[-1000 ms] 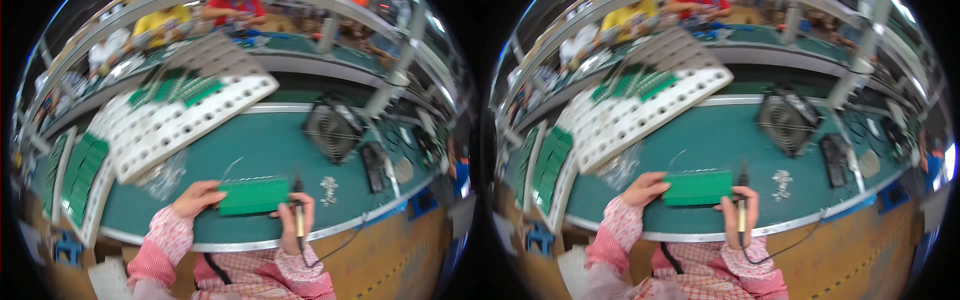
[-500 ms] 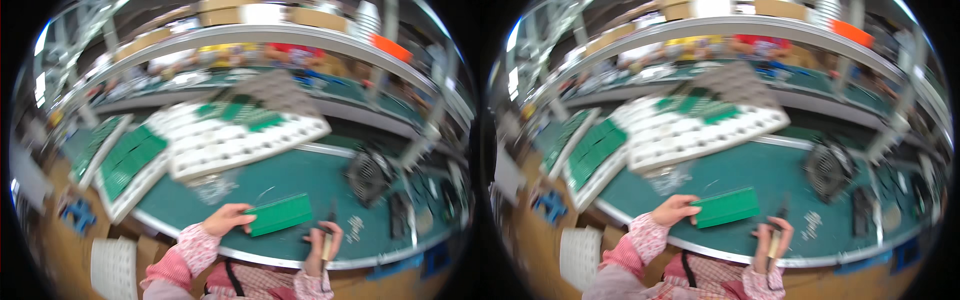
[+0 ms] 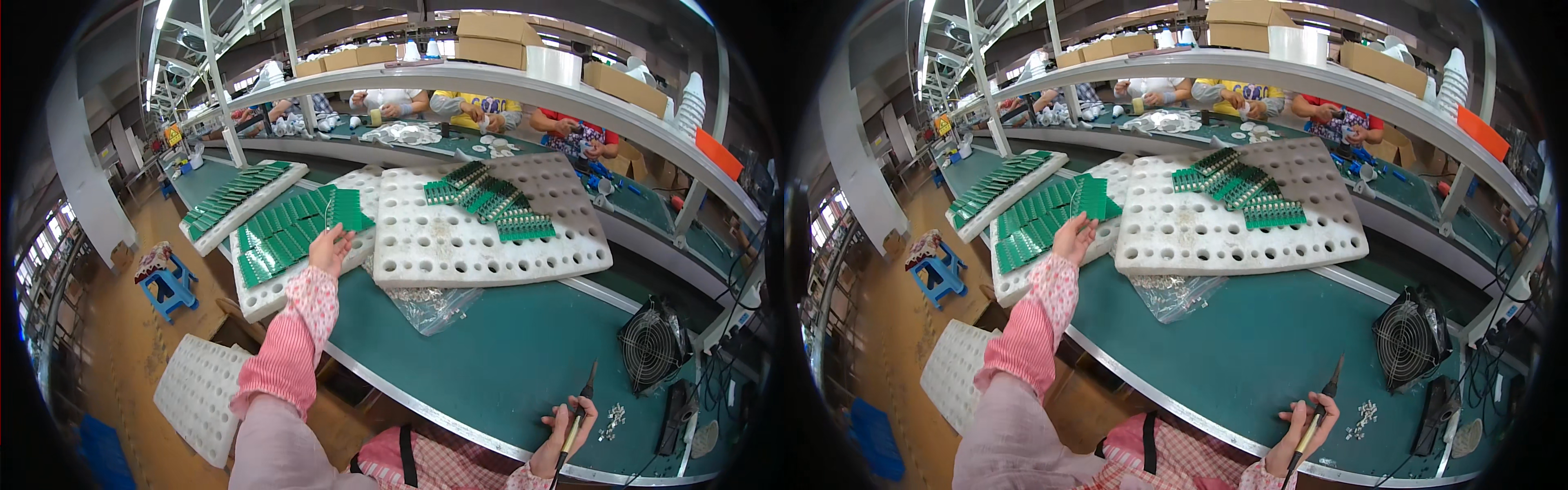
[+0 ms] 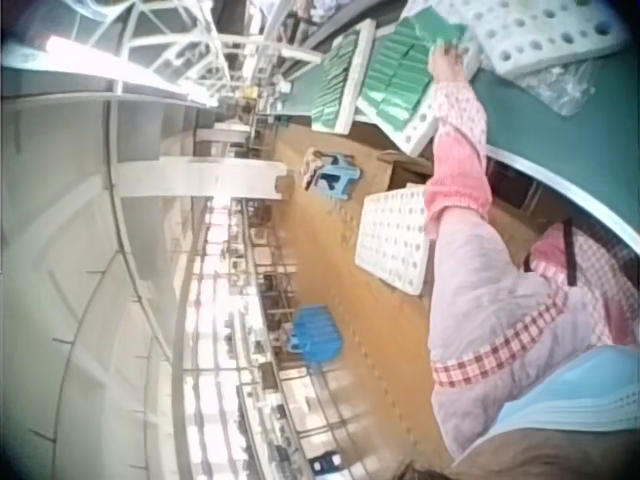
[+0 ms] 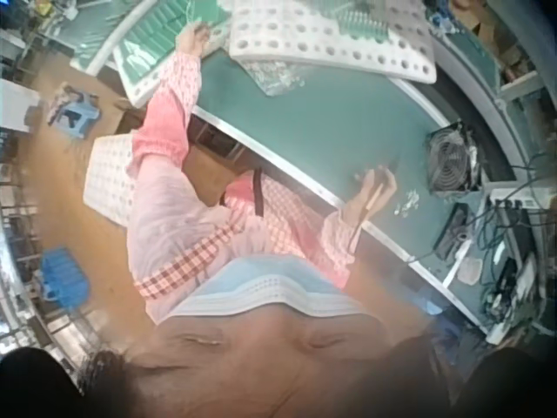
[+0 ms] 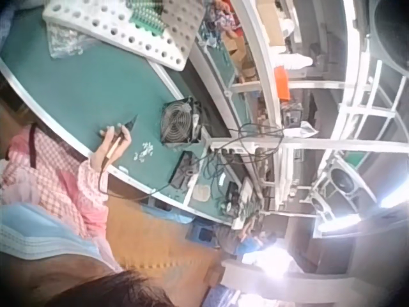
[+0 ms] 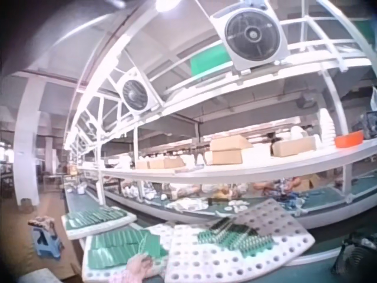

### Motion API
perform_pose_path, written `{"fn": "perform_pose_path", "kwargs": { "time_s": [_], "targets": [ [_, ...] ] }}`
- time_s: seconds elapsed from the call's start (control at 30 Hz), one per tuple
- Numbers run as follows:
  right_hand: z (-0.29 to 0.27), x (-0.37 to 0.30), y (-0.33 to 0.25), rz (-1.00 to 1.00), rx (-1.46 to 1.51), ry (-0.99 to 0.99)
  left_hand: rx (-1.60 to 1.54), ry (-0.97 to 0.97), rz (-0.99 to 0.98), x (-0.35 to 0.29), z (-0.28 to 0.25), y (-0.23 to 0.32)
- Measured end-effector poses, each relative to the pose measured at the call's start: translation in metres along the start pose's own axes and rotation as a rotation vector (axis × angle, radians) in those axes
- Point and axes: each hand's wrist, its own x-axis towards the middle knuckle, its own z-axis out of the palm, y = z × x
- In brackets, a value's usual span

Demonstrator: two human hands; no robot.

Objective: The person picks up circuit boards and solders components onto them using a soldering iron and solder wire.

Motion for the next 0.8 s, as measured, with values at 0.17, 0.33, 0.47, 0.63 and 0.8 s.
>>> {"fn": "perform_pose_path", "kwargs": {
  "time_s": [0.17, 0.33, 0.47, 0.63, 0.8],
  "targets": [
    [0.002, 0.003, 0.003, 0.003, -0.01, 0.028, 0.013, 0.26, -0.077, 0.077, 0.01, 0.007],
    [0.001, -0.001, 0.001, 0.016, 0.005, 0.005, -0.051, 0.374, -0.074, 0.142, 0.025, 0.004],
    [0.004, -0.001, 0.003, 0.02, -0.09, 0.039, -0.08, 0.391, -0.056, 0.189, 0.026, -0.004],
    [0.009, -0.004, -0.003, 0.046, -0.163, 0.093, -0.131, 0.507, -0.057, 0.225, 0.028, -0.015],
    [0.007, -0.005, -0.001, 0.096, -0.247, 0.121, -0.043, 0.605, -0.131, 0.248, 0.013, -0.04]
  ]
}}
